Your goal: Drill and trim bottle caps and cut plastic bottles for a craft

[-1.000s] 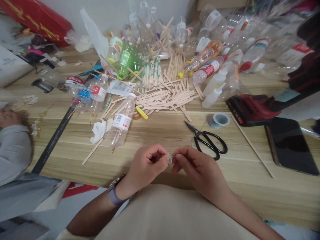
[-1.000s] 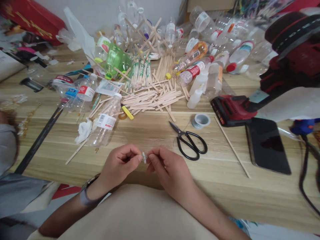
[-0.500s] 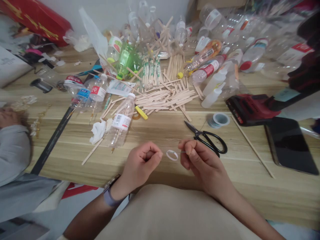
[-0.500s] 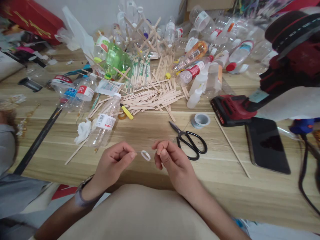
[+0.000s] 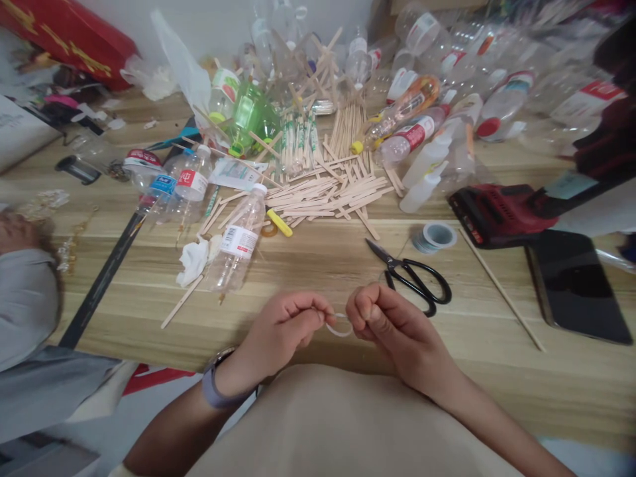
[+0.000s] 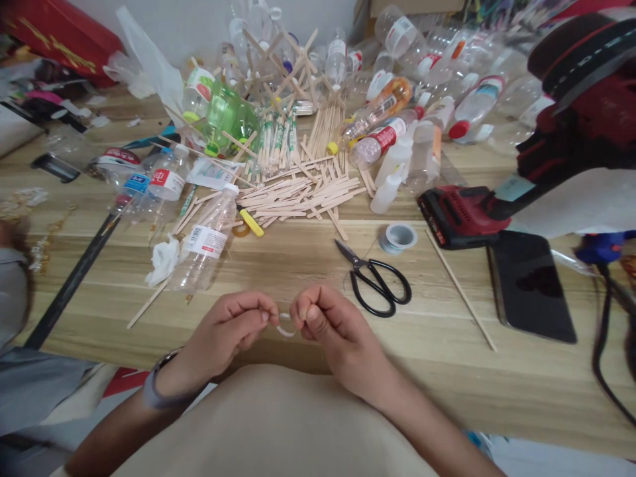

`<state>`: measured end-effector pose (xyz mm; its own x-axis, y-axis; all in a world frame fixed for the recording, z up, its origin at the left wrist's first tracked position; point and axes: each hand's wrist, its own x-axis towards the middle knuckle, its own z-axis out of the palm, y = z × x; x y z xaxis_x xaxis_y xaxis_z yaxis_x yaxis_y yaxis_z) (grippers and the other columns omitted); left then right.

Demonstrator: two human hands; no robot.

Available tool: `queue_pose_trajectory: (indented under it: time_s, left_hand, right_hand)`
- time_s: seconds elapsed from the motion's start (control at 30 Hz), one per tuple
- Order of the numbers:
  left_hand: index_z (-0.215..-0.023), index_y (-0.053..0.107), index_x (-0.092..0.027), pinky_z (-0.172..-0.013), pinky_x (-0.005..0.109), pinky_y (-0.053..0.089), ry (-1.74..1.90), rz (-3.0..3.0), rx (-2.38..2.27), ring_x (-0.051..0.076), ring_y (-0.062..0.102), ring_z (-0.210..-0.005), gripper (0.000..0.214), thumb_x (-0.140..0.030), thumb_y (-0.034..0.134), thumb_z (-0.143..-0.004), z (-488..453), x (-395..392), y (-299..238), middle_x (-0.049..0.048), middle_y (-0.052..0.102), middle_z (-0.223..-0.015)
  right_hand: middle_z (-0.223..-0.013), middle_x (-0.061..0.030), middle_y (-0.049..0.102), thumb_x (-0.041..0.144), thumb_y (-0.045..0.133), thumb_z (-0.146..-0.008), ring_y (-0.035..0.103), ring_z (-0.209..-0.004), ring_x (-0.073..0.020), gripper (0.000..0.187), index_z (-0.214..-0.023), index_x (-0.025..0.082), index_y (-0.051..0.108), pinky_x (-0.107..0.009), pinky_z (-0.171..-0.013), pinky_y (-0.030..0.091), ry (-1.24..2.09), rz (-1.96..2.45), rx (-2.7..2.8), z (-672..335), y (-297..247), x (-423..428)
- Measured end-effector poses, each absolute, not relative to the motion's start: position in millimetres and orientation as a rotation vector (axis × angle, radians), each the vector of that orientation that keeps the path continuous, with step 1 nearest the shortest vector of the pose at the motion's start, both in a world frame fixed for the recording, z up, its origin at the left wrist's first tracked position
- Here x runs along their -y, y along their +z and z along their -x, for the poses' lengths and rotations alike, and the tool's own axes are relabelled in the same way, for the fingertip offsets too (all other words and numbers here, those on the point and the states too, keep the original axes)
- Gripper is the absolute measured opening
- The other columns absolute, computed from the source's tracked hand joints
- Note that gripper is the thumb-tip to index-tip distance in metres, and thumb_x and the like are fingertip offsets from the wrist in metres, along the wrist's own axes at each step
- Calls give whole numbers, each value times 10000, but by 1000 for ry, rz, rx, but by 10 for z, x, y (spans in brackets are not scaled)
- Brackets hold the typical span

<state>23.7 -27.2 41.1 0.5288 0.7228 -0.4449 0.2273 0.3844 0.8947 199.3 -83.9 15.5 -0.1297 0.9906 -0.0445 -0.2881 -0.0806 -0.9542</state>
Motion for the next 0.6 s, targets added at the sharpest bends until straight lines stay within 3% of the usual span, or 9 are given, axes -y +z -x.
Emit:
queue_pose_trajectory:
  time_s: [0.23, 0.43, 0.6]
  left_hand:
    - [-714, 643, -186, -415, 224, 181, 359, -1262, -1021, 69, 237, -398, 170, -245, 491, -763, -204, 249, 395, -100, 320, -420]
    - [-745, 657, -186, -404, 231, 153, 377, -1161, -1015, 73, 229, -395, 161, -275, 524, -764, -207, 214, 338, -100, 317, -409]
    - [-781, 632, -178, -399, 218, 153, 394, -1030, -1023, 62, 215, -391, 150, -319, 589, -761, -257, 172, 333, -115, 322, -413]
  right_hand:
    - [-723, 4, 537, 402, 417, -1014, 503, -664, -146, 304, -790, 230, 528, -273, -599, 401, 1128, 1183, 1417, -2029, 215, 847]
    - [-745, 12, 565, 215, 385, -1007, 533, -667, -134, 210, -838, 233, 508, -248, -610, 428, 960, 1217, 1592, -2050, 183, 814]
    - [-897, -34, 593, 97, 389, -971, 597, -853, -150, 185, -892, 232, 489, -271, -742, 487, 810, 1116, 1736, -2045, 126, 753]
